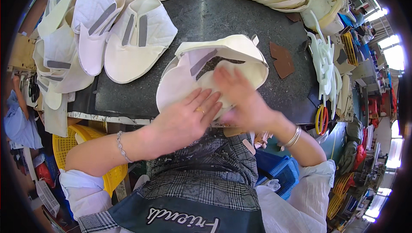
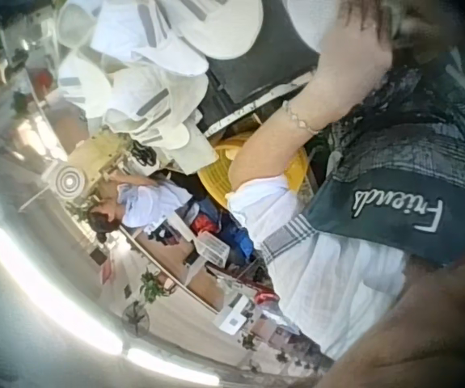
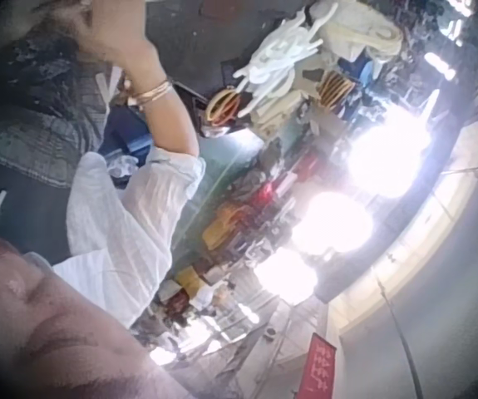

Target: The person assembles shoe upper components by hand, inserting foam strips and lining pieces into the fabric shoe uppers, then folding and pressing the materials together to shape them.

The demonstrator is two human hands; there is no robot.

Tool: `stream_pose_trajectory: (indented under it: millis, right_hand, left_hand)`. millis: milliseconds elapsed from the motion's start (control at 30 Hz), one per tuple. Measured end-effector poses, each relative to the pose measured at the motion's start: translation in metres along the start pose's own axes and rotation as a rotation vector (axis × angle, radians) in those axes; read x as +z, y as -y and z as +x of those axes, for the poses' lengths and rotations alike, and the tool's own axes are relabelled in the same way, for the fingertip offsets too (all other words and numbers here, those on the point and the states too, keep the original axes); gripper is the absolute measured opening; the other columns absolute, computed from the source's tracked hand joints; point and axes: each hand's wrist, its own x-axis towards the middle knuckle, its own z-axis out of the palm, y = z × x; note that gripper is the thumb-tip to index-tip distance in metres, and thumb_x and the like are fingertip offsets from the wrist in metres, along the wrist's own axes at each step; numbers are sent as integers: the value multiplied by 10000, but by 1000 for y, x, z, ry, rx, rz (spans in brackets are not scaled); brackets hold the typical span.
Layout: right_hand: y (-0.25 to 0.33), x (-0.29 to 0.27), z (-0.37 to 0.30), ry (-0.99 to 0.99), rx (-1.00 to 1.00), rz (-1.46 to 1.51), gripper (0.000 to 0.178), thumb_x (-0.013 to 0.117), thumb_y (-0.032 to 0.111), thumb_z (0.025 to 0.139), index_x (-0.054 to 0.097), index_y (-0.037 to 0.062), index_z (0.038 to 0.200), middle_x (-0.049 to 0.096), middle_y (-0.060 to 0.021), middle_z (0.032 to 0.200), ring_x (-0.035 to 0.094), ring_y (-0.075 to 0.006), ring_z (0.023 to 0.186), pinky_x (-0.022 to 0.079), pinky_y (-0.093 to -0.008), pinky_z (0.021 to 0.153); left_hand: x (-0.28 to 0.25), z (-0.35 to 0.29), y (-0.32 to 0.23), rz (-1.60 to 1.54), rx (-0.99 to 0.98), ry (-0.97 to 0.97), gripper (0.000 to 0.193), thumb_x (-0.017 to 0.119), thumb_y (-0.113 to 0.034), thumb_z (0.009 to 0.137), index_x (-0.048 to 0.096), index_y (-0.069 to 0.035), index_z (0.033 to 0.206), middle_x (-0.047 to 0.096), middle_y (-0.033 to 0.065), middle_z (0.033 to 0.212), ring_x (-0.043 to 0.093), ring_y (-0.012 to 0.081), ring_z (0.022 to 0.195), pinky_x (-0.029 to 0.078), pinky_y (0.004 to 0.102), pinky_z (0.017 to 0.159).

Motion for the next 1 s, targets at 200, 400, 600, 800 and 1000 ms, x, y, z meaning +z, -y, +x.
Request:
stream_pose_trajectory:
  millis: [200, 400, 600, 800, 1000]
  right_hand:
    - [-18, -28, -24, 83, 100, -311, 1027, 619, 666, 733, 375, -129, 1336, 445, -277, 1354, 425, -397, 1283, 307, -449, 1105]
    - [-28, -31, -38, -65, 158, -431, 847, 634, 569, 803, 471, -117, 1272, 534, -244, 1277, 479, -372, 1242, 345, -428, 1071]
    - [-19, -23, -20, -436, 397, 275, 400, 620, 104, 897, 531, -15, 1269, 585, -145, 1258, 559, -286, 1168, 423, -397, 1002]
    - [23, -3, -9, -575, 212, 1761, 597, 594, 74, 917, 295, 51, 1433, 509, -144, 1336, 465, -263, 1279, 380, -446, 1079]
    - [10, -14, -15, -691, 334, 2039, 619, 643, 96, 864, 346, 49, 1405, 537, -135, 1299, 515, -283, 1229, 395, -467, 1065]
  left_hand:
    - [-21, 1, -5, 112, 5, 72, 469, 532, -131, 778, 563, 125, 1169, 600, 254, 1202, 605, 323, 1125, 451, 407, 1013]
    - [-51, 15, -12, 253, 102, 193, 432, 555, -129, 752, 599, 138, 1090, 662, 237, 1050, 666, 313, 990, 491, 394, 963]
    - [-98, 50, 15, -24, 5, -708, 397, 719, -66, 700, 612, 53, 1064, 642, 153, 1028, 610, 321, 1028, 487, 413, 929]
    - [2, 48, -5, -416, -527, -671, 380, 808, -171, 694, 643, -104, 1030, 612, 55, 975, 527, 250, 1085, 284, 436, 994]
    - [0, 32, -12, -409, -410, -576, 242, 802, -135, 665, 659, -93, 856, 631, 2, 802, 607, 173, 813, 330, 409, 907]
